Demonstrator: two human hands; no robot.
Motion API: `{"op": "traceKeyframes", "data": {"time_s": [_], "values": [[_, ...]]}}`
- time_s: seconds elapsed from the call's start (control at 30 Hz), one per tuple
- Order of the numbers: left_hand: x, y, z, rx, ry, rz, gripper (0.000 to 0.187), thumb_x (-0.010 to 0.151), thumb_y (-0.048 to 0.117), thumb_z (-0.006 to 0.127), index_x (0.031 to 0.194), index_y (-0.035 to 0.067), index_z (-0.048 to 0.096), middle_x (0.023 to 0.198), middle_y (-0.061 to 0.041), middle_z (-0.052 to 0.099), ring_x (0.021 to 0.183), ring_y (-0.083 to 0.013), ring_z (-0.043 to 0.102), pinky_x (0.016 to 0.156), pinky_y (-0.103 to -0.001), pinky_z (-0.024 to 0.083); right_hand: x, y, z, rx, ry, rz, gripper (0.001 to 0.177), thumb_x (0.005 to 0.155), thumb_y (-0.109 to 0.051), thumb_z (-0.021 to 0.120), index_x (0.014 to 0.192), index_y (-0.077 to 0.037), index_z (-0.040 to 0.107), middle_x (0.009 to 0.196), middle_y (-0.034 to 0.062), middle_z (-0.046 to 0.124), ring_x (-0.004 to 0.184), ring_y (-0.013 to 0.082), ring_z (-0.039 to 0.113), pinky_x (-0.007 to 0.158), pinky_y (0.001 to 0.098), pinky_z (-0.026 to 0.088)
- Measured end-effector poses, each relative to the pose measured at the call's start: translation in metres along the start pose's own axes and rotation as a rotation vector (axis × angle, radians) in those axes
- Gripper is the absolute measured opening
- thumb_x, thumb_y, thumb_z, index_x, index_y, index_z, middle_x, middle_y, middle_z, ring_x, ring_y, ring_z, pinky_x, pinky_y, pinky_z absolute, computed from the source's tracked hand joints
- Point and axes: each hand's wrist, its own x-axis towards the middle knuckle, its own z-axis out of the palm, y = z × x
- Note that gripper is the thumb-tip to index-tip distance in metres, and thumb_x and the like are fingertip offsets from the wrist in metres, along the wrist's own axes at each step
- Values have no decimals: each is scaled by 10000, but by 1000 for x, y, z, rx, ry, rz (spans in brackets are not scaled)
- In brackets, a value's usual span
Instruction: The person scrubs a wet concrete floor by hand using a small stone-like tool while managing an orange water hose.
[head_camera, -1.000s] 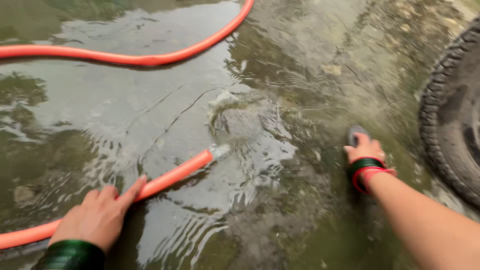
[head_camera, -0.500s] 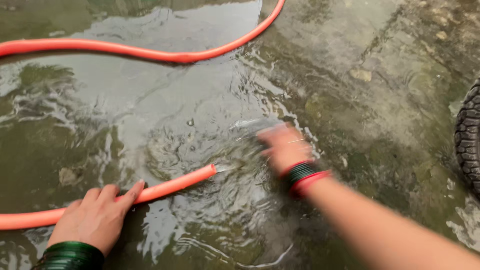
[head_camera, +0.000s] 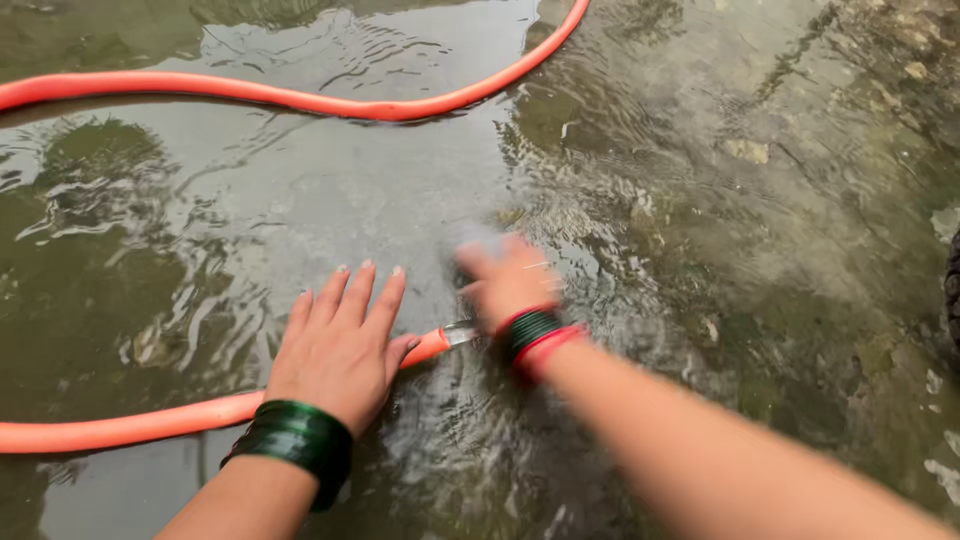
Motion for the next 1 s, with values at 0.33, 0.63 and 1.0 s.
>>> {"op": "traceKeyframes", "data": {"time_s": [0.33,0.63,1.0], "values": [[9,-15,15,39,-106,-135,716,911,528,525,1512,146,447,1566,-111,412,1423,-310,344,1126,-509,291,0,254,-28,-190,117,204,560,888,-393,664,1438,-336,572,1375,221,568,1245,430,534,1034,540,449],[-21,-42,22,83,-236,-246,737,919,588,459,1527,173,429,1603,-83,393,1441,-288,311,1131,-490,272,11,203,-43,-168,109,387,544,918,-455,688,1445,-399,566,1409,244,526,1223,474,561,993,576,493],[-58,-43,14,104,-543,-187,679,917,585,482,1501,242,431,1601,-32,385,1465,-250,292,1128,-472,327,-9,99,-13,-136,84,-121,521,899,-351,697,1408,-362,587,1475,220,502,1326,428,490,1100,505,418]]}}
